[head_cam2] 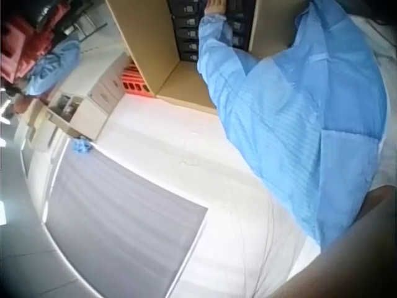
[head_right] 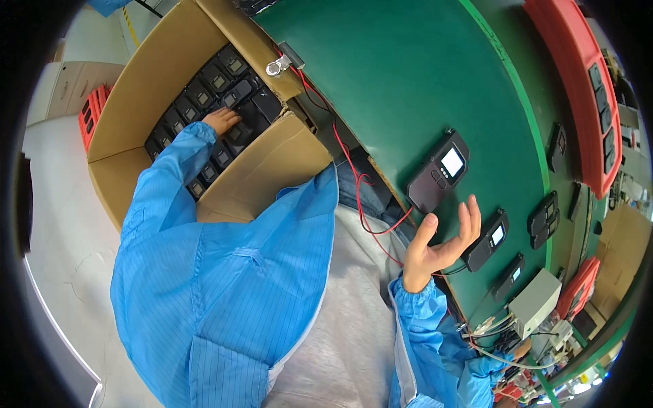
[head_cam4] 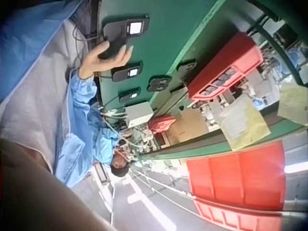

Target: Testing handheld electronic devices by connecting them to a power source, checking functionality, and sorting them into storage boxes.

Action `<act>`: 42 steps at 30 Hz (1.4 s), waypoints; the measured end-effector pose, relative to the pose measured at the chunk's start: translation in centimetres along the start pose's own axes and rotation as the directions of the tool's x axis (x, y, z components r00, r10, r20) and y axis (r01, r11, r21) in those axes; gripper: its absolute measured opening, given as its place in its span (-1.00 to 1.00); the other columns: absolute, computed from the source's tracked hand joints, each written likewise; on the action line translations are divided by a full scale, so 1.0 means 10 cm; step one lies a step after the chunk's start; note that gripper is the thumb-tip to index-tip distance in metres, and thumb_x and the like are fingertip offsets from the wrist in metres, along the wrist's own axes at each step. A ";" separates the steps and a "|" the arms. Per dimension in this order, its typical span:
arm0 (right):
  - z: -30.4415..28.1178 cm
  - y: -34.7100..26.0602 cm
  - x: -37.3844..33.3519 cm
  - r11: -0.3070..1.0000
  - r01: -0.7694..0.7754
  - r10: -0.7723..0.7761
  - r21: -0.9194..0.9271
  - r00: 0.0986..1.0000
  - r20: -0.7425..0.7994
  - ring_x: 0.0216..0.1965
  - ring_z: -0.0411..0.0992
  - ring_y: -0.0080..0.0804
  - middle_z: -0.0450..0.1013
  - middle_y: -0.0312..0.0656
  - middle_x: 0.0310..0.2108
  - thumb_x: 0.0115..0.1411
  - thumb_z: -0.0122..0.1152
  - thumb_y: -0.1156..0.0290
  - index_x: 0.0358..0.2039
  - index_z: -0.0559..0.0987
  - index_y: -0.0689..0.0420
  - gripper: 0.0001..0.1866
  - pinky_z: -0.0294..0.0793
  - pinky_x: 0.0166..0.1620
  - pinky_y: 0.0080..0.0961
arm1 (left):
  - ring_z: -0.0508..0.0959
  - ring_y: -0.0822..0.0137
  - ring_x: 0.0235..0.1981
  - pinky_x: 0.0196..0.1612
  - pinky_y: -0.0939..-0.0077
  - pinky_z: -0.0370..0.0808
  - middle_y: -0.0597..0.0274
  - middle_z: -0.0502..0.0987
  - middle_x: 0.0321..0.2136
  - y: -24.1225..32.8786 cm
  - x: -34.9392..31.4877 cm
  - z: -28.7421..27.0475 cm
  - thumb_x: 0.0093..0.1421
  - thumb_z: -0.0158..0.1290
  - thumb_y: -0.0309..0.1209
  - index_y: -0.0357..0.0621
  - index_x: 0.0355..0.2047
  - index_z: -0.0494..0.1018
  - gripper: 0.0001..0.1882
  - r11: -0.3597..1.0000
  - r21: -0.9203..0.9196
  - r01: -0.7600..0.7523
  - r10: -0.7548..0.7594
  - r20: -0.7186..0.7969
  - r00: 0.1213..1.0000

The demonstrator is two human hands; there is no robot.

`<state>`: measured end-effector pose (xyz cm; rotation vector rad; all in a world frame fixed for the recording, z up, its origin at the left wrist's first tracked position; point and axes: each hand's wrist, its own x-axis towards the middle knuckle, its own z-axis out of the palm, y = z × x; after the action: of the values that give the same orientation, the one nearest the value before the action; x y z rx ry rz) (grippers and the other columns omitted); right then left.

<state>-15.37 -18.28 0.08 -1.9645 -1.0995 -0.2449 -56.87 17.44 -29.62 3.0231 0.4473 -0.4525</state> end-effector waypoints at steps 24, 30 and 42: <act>-0.16 0.12 0.06 0.980 0.063 -0.056 0.188 0.998 -0.040 0.13 0.31 0.02 0.41 -0.04 0.08 0.03 0.27 0.52 -0.14 0.57 0.14 -0.68 0.28 0.16 -0.15 | 0.48 0.28 0.00 0.12 0.37 0.38 0.12 0.48 0.00 1.10 0.31 -3.64 0.05 0.33 -0.37 -0.30 0.14 0.34 -0.33 0.429 -0.890 -0.153 -0.584 -0.403 0.705; -0.12 0.13 0.04 0.982 0.092 -0.090 0.166 0.996 -0.021 0.12 0.32 0.02 0.41 -0.08 0.06 -0.01 0.28 0.51 -0.18 0.58 0.09 -0.69 0.30 0.14 -0.12 | 0.54 0.24 -0.06 0.02 0.38 0.46 -0.01 0.53 -0.09 2.34 2.65 -4.71 -0.03 0.37 -0.08 -0.38 0.13 0.32 -0.16 0.415 -0.868 -0.272 0.063 -0.270 0.961; -0.10 0.13 0.02 0.987 0.113 -0.106 0.117 0.992 -0.070 0.10 0.32 0.00 0.40 -0.06 0.03 -0.06 0.27 0.47 -0.24 0.56 0.10 -0.70 0.31 0.09 -0.07 | 0.57 -0.02 -0.07 0.05 0.25 0.48 -0.09 0.56 -0.10 4.37 4.37 -4.87 -0.18 0.25 0.16 -0.31 0.05 0.37 -0.08 0.891 -0.415 -0.185 0.107 -0.203 0.973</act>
<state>-13.96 -19.24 0.06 -1.7799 -1.1554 -0.2914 9.44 -7.81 4.49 2.6423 0.2769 -0.0608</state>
